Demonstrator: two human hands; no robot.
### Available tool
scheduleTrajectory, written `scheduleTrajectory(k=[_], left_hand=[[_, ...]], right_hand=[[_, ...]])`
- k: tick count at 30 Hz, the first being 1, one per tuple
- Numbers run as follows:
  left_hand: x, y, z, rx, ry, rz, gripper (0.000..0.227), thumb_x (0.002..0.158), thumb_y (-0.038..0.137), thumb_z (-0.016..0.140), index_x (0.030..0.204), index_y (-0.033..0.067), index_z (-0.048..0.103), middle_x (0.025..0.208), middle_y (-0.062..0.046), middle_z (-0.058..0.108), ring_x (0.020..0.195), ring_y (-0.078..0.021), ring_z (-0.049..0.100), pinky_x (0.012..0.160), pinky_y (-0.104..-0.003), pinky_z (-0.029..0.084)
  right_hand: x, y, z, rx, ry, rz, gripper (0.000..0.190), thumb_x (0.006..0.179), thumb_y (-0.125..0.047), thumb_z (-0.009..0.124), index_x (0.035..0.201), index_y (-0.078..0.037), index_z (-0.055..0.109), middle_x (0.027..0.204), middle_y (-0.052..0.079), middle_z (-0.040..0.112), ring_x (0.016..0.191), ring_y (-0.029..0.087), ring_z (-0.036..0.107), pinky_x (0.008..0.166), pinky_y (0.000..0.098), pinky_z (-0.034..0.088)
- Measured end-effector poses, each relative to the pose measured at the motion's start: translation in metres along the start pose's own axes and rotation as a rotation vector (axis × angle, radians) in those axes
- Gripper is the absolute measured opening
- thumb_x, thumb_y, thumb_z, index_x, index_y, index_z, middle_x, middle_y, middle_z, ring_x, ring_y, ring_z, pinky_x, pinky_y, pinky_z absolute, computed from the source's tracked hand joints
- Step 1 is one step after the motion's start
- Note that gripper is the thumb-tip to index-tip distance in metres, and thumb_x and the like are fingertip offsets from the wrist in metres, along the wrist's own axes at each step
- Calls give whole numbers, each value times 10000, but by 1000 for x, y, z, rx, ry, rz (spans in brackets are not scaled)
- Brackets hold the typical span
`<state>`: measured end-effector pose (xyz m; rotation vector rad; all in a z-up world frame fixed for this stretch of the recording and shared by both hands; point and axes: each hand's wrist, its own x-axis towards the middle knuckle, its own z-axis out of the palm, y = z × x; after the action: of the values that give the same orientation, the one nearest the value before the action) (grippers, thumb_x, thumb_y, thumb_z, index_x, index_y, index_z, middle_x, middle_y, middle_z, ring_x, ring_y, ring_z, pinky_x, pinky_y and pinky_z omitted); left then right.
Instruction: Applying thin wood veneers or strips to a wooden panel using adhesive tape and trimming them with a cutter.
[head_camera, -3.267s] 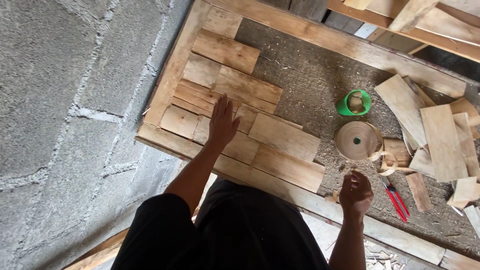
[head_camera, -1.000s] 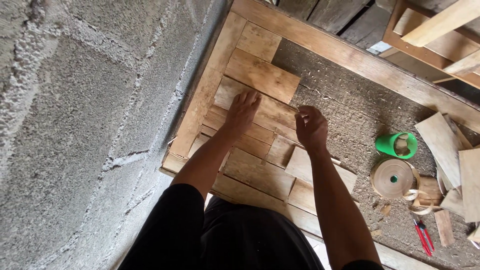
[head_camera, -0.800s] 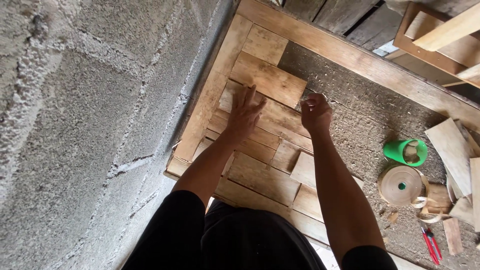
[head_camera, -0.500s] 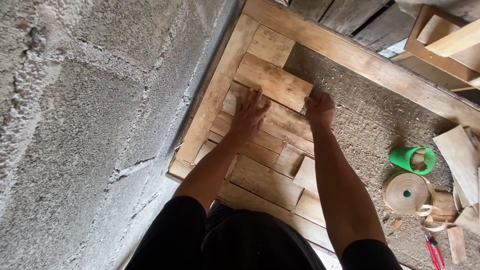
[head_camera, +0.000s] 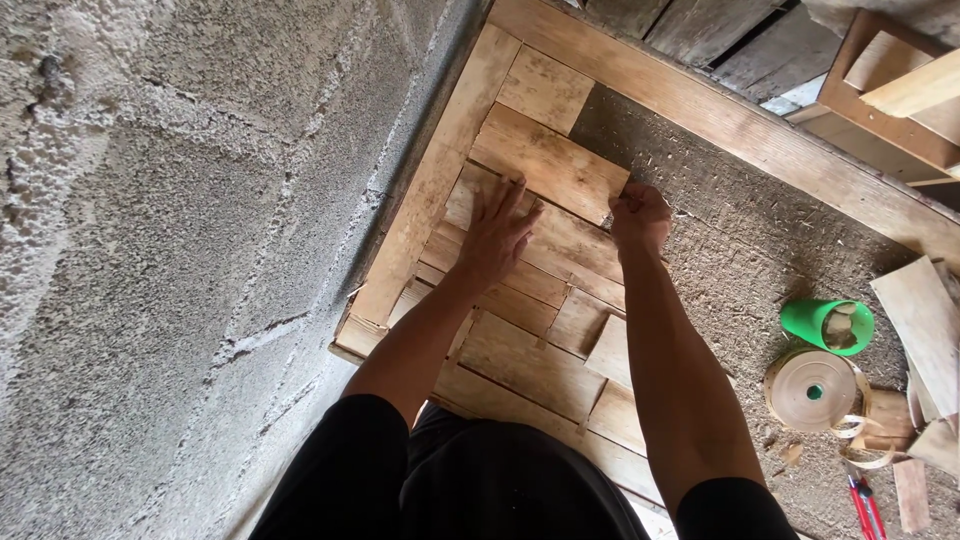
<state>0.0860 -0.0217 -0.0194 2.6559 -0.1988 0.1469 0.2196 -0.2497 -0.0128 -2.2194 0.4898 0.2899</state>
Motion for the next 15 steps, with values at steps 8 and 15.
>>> scheduleTrajectory(k=[8, 15], left_hand=[[-1, -1, 2, 7, -29, -4, 582, 1046, 274, 582, 1597, 271, 395, 1723, -170, 143, 1604, -380, 91, 1279, -649, 25], [-1, 0, 1, 0, -9, 6, 579, 1041, 263, 591, 1588, 255, 403, 1713, -191, 152, 1597, -393, 117, 1273, -654, 33]], right_hand=[[-4, -6, -4, -23, 1, -7, 240, 853, -131, 843, 1076, -115, 756, 911, -8, 771, 764, 80, 684, 682, 242, 569], [-9, -9, -6, -75, -14, -35, 229, 861, -161, 828, 1079, -138, 763, 885, -31, 767, 731, 72, 676, 635, 260, 553]])
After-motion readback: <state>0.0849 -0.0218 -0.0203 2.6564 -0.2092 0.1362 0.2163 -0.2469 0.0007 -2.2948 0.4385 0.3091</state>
